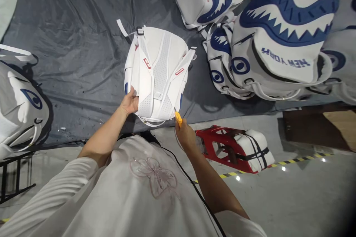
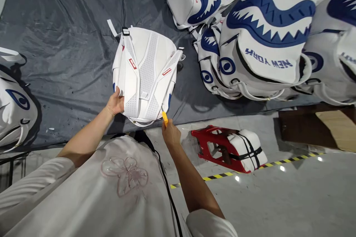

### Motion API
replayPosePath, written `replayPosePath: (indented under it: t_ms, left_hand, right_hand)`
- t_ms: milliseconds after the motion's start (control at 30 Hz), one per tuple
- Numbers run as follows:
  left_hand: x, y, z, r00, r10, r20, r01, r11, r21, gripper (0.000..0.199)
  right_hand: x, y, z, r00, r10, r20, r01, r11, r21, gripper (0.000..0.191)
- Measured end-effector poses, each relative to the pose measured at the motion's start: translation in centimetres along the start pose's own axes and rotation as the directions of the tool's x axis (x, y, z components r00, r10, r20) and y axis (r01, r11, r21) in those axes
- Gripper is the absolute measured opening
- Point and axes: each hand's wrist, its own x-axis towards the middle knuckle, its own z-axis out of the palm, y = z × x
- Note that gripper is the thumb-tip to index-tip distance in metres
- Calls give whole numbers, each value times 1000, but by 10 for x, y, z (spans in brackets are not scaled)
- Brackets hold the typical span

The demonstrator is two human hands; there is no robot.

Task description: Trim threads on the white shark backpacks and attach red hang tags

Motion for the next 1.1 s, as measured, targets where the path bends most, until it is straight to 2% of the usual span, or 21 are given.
replayPosePath:
  t_ms: [100,233,367,567,700,800,933,1000,1100]
  left_hand:
    - [-1,3,-2,999,-30,41,29,999,20,75]
    - [-9,2,-9,995,46,86,-50,998,45,76]
    - [-7,-1,-15,993,37,112,-41,999,28,82]
    - [2,3,-20,997,30,70,-30,1000,3,81]
    - [-6,5,-19,994,48,94,-48,999,-2,83]
    - [-16,4,-16,990,90,104,-91,996,1,85]
    - [-23,-2,-12,988,114,107,-117,993,19,84]
    - [-22,-4,-11,986,113,118,-117,993,26,86]
    - [-20,-4,-11,983,109,146,-113,993,21,87]
  right_hand:
    - [2,6,-2,998,54,-37,-52,998,45,41]
    - [1,8,3,998,57,-41,-53,994,100,43]
    - [6,8,9,995,82,-48,-74,986,151,40]
    - [9,15,3,997,7,-78,30,885,464,45]
    - [-3,17,1,996,71,-60,-43,923,383,44]
    - [-11,15,2,995,56,-81,-26,943,333,43]
    - [-19,15,0,996,84,-40,-71,962,264,36]
    - [-32,21,-1,993,108,-41,-94,965,243,36]
    - [-71,31,3,993,120,-13,-114,967,230,38]
